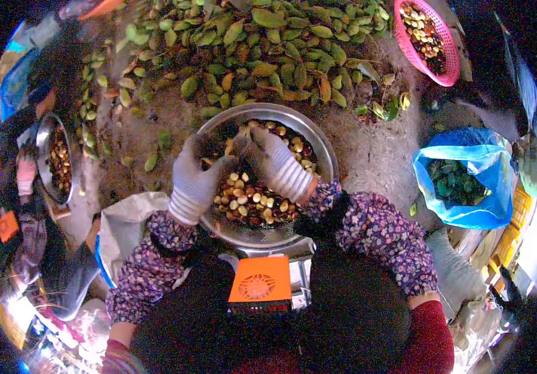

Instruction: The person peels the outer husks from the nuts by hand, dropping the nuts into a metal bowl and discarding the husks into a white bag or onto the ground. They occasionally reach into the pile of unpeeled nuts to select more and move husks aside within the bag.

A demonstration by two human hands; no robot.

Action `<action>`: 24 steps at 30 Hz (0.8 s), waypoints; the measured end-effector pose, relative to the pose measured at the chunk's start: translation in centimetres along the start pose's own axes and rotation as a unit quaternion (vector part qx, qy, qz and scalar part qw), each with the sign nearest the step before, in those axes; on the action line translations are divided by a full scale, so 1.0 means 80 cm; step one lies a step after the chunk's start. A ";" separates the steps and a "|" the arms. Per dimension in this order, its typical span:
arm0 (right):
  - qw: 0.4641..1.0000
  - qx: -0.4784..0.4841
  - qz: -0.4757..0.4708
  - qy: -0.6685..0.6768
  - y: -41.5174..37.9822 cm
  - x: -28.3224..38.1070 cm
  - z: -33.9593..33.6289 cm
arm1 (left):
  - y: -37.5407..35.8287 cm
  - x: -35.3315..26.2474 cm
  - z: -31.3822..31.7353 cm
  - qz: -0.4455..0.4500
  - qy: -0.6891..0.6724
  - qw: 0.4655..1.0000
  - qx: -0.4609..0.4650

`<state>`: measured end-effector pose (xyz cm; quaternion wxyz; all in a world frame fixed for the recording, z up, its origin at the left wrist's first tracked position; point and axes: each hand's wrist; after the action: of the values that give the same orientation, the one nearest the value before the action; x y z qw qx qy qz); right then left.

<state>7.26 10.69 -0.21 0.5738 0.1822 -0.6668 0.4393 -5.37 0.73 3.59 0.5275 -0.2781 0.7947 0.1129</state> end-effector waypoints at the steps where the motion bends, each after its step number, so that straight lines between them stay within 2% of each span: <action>1: 1.000 0.012 -0.021 0.013 -0.007 -0.003 0.002 | -0.001 0.002 0.004 -0.002 0.000 1.000 -0.002; 2: 0.993 0.007 0.013 0.119 -0.016 -0.006 0.007 | -0.003 0.008 0.009 0.033 0.034 0.999 0.016; 3: 0.993 0.009 0.015 0.120 -0.015 -0.004 0.006 | -0.004 0.012 0.011 0.067 0.068 0.995 0.036; 5: 0.989 0.049 -0.088 -0.111 -0.012 0.000 -0.001 | -0.002 0.019 0.011 0.051 0.033 0.998 0.035; 7: 0.987 0.051 -0.065 -0.138 -0.019 -0.004 -0.003 | 0.001 0.036 0.014 -0.013 -0.031 0.999 0.036; 9: 0.978 0.082 -0.079 -0.173 -0.021 -0.006 -0.009 | 0.000 0.045 0.018 -0.031 -0.041 0.998 0.023; 11: 0.981 0.092 -0.059 -0.163 -0.022 -0.009 -0.004 | -0.001 0.057 0.021 -0.093 -0.047 0.994 0.018; 12: 0.984 0.034 -0.111 -0.138 -0.017 -0.013 0.006 | 0.002 0.057 0.026 -0.063 -0.048 0.996 -0.029; 13: 0.980 -0.024 -0.162 -0.112 -0.013 -0.013 0.012 | -0.001 0.056 0.025 -0.063 -0.048 0.996 -0.031; 14: 0.980 -0.011 -0.103 -0.168 -0.021 -0.007 0.002 | -0.007 0.055 0.024 -0.039 -0.005 0.999 -0.033; 15: 0.980 -0.009 -0.105 -0.167 -0.021 -0.008 -0.001 | -0.007 0.042 0.019 -0.015 0.038 0.999 -0.034; 17: 0.924 0.058 -0.178 -0.333 -0.018 -0.013 -0.004 | -0.010 0.043 0.022 -0.010 0.046 0.997 -0.054; 19: 0.909 0.067 -0.160 -0.380 -0.016 -0.012 -0.001 | -0.008 0.043 0.022 0.018 0.068 0.995 -0.067; 20: 0.907 0.066 -0.166 -0.381 -0.014 -0.011 0.002 | -0.015 0.041 0.021 -0.044 0.063 0.997 -0.029; 23: 0.896 0.075 -0.161 -0.407 -0.015 -0.036 0.006 | -0.024 0.049 0.024 -0.036 0.153 0.987 0.022; 24: 0.912 0.100 -0.116 -0.381 -0.017 -0.039 0.007 | -0.028 0.047 0.024 -0.040 0.177 0.982 0.051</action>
<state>8.78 8.70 -2.55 0.3019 0.4685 -0.7615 0.3309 -3.74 -1.40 -0.36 0.3963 -0.2978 0.8685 0.0003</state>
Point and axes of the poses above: each hand's wrist, its own y-axis towards the middle knuckle, its own z-axis out of the palm, x = y × z, and after that the axes turned 2 degrees about -y, right-handed
